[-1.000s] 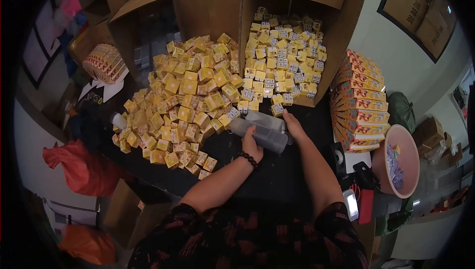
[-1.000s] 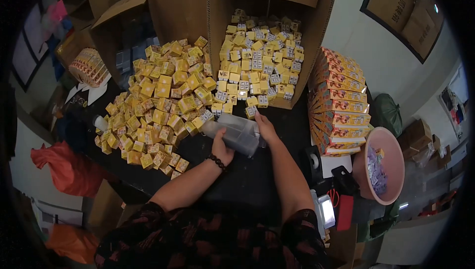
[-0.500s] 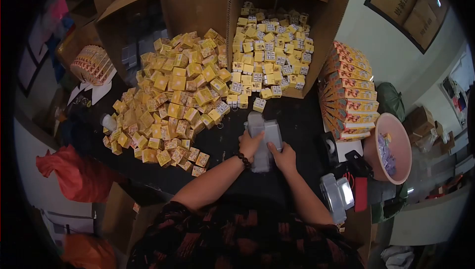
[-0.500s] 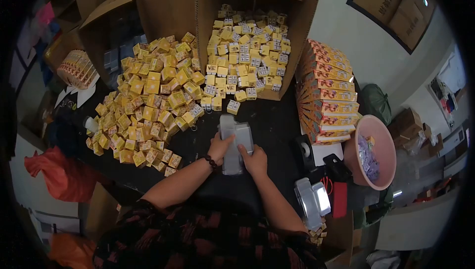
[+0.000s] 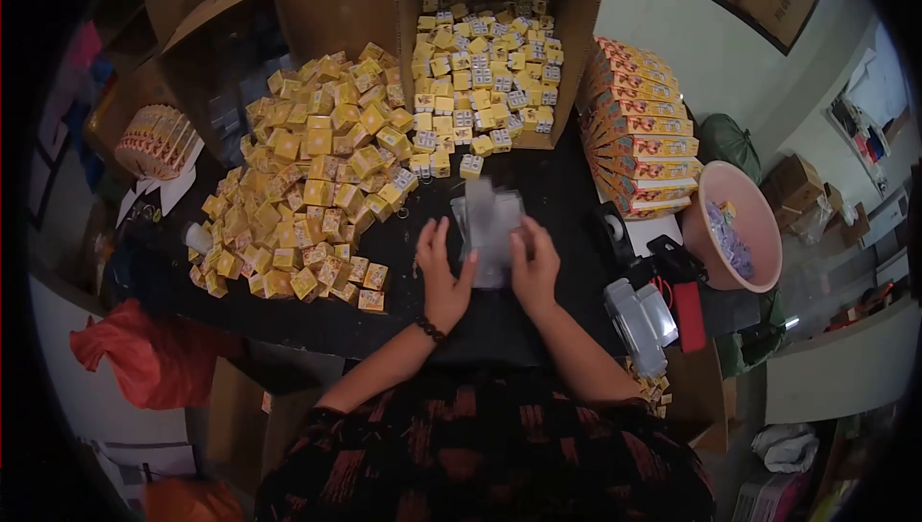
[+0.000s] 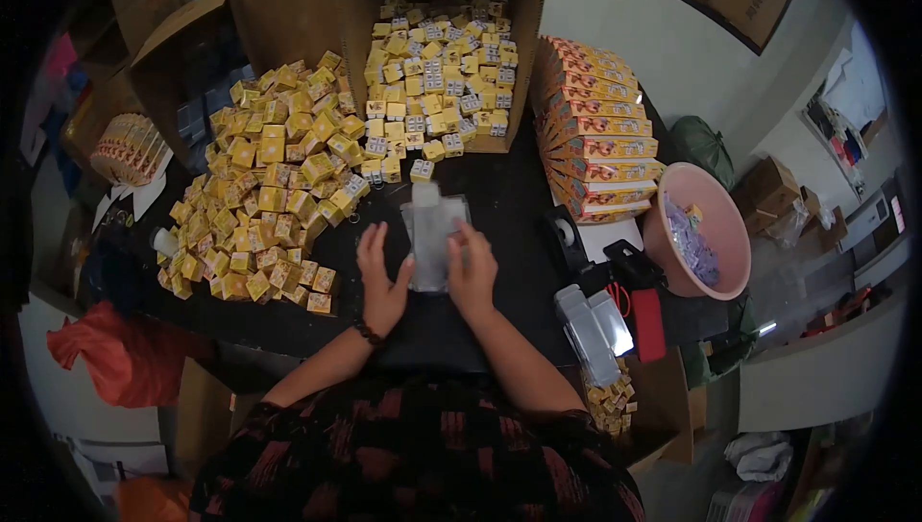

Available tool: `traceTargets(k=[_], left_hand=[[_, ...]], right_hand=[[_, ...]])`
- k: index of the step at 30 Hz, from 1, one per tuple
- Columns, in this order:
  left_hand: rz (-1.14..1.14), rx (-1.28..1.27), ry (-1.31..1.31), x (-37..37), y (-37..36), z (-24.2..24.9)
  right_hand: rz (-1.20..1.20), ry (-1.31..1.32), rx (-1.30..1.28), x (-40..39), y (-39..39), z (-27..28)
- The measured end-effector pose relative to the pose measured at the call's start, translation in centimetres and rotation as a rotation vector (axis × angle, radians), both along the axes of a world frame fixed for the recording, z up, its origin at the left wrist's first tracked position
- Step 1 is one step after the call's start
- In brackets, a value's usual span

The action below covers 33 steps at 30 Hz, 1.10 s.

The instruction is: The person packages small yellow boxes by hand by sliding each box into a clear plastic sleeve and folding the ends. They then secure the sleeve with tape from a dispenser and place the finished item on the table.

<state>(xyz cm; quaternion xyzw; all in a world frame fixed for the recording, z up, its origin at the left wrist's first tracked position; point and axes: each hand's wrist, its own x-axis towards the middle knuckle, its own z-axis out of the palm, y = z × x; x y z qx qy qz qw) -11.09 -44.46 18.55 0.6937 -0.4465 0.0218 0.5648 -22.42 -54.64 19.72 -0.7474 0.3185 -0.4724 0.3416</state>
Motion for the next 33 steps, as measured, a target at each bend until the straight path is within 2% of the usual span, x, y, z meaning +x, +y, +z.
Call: traceTargets(k=[1,3,6,7,8,10,13,15,17,18,20,22,24,25,26,28,29,31,32,33], left_hand=[[-0.012,0.053,-0.102,0.5,1.2,1.8],[-0.055,0.135,-0.296,1.5,3.5,5.3],[-0.171,0.158,-0.243,1.8,6.5,5.0],[-0.202,0.129,-0.375,1.4,7.1,5.4],[-0.208,0.127,-0.375,0.9,7.6,5.1],[-0.256,0.146,-0.02,-0.2,8.7,4.5],[-0.349,0.263,0.081,0.8,10.3,2.7],[-0.356,0.255,0.14,0.5,10.7,2.2],[-0.355,0.242,0.199,0.6,11.4,2.4],[-0.429,0.303,0.247,0.7,11.7,2.7],[-0.504,0.364,0.296,0.9,12.3,3.2],[-0.723,0.438,0.469,1.1,13.0,3.5],[-0.791,0.459,0.453,1.2,13.2,3.4],[-0.859,0.479,0.434,1.3,13.4,3.3],[-0.829,0.478,0.443,1.4,13.7,2.7],[-0.937,0.451,0.421,1.5,13.9,0.8],[-0.902,0.451,0.429,1.4,13.9,0.1],[-0.976,0.342,0.538,1.1,14.2,-0.9],[-0.941,0.343,0.552,0.9,14.4,-0.9],[-0.972,0.353,0.604,0.9,14.3,-0.8]], right_hand=[[0.233,0.052,0.08,-1.0,1.9,2.0],[0.362,-0.031,0.053,-2.4,5.1,3.3],[0.427,-0.107,0.192,-3.6,7.6,2.3],[0.419,-0.107,0.19,-4.0,8.0,2.4],[0.423,-0.046,0.15,-4.4,8.6,2.9],[0.425,0.016,0.116,-5.0,9.2,2.8],[0.568,0.147,0.204,-5.8,9.5,1.9],[0.693,0.107,0.423,-6.0,9.5,1.4],[0.759,0.159,0.448,-6.2,8.6,1.3],[0.798,0.207,0.472,-6.5,7.9,1.4],[0.363,0.284,0.175,-7.6,4.6,3.7],[-0.243,0.581,-0.215,-9.9,-1.0,3.5],[-0.628,1.008,-0.154,-12.6,-5.5,1.4],[-0.588,1.096,0.014,-13.7,-7.1,1.3],[-0.537,1.186,0.182,-14.3,-8.5,1.2],[-0.481,1.153,0.192,-15.1,-10.1,0.3],[-0.458,1.118,0.212,-14.9,-10.4,-0.2],[-0.425,1.062,0.14,-14.0,-10.2,-1.6],[-0.427,1.002,0.086,-12.9,-9.5,-1.5],[-0.387,1.001,0.158,-11.8,-9.4,-1.0]])
